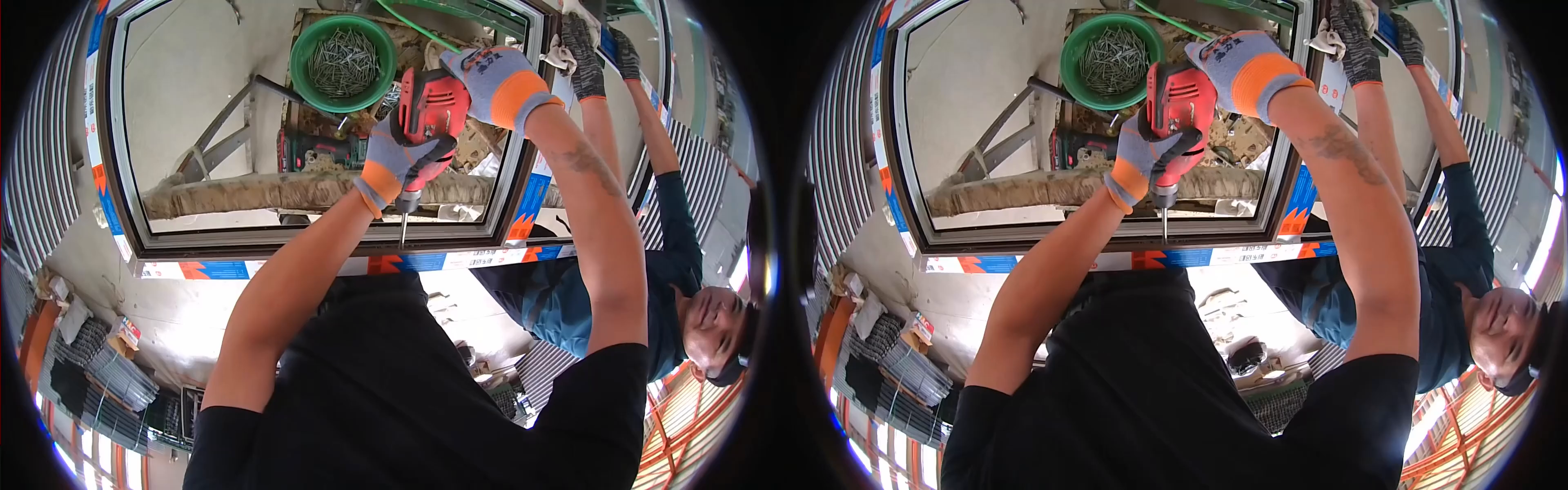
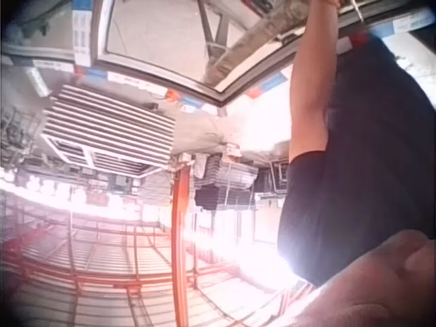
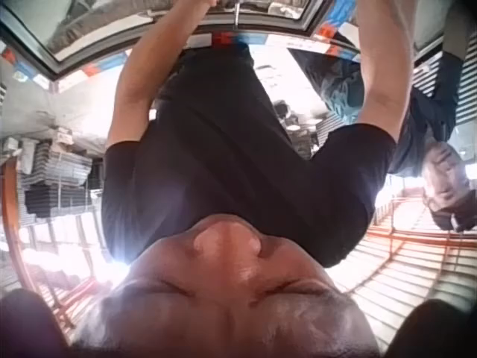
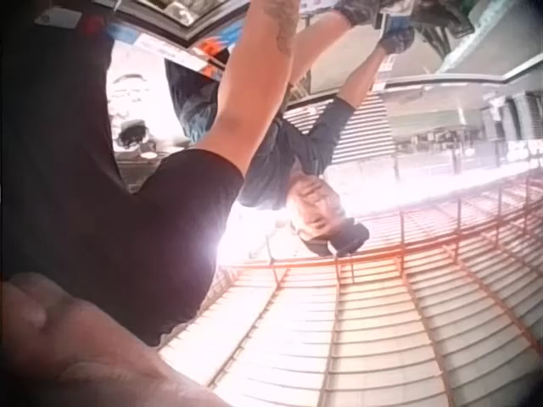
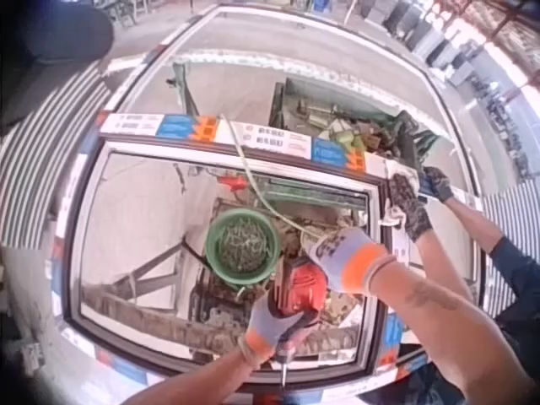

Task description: Assembling and securing aluminum window frame components using power tools and sealant.

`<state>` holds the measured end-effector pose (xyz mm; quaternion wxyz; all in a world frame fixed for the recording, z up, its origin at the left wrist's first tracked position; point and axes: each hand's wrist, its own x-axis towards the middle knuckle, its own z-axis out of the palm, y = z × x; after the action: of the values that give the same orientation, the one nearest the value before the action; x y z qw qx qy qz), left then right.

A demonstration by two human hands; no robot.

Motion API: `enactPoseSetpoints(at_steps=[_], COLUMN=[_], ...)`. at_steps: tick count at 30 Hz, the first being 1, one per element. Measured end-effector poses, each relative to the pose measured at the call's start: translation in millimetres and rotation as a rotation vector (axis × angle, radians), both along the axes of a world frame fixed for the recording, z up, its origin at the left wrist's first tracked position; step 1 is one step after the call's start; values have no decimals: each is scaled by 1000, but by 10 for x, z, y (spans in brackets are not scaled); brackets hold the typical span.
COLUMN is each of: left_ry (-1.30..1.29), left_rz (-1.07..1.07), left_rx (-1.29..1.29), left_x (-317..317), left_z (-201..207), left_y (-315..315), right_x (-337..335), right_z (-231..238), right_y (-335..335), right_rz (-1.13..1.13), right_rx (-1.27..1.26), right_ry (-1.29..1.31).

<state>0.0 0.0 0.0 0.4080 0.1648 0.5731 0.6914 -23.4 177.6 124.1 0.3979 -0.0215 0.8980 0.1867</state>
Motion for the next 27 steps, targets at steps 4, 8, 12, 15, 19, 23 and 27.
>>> enactPoseSetpoints(at_steps=[4, 8, 12, 15, 19, 23, 27], left_ry=[-29, -89, -184, -3, -126, 14, -80], left_rz=[27, -17, -38, -26, -59, -4, 133], left_rx=[-11, -31, 16, -42, -53, -98, 56], left_x=[-26, 33, 81, 113, 97, 63, 85], left_z=[98, 99, 87, 45, 76, 76, 214], left_y=[-37, 79, 224, 294, 234, 188, 153], right_x=[15, 201, 328, 362, 305, 230, 188], right_z=[42, 11, 4, -6, -48, -58, -90], right_y=[-51, 127, 238, 271, 305, 268, 259], right_rz=[25, 7, -77, -125, -84, 44, 162], right_rx=[-55, -66, -34, 13, -38, -49, -55], right_ry=[82, 119, 93, 57, 58, 133, 201])
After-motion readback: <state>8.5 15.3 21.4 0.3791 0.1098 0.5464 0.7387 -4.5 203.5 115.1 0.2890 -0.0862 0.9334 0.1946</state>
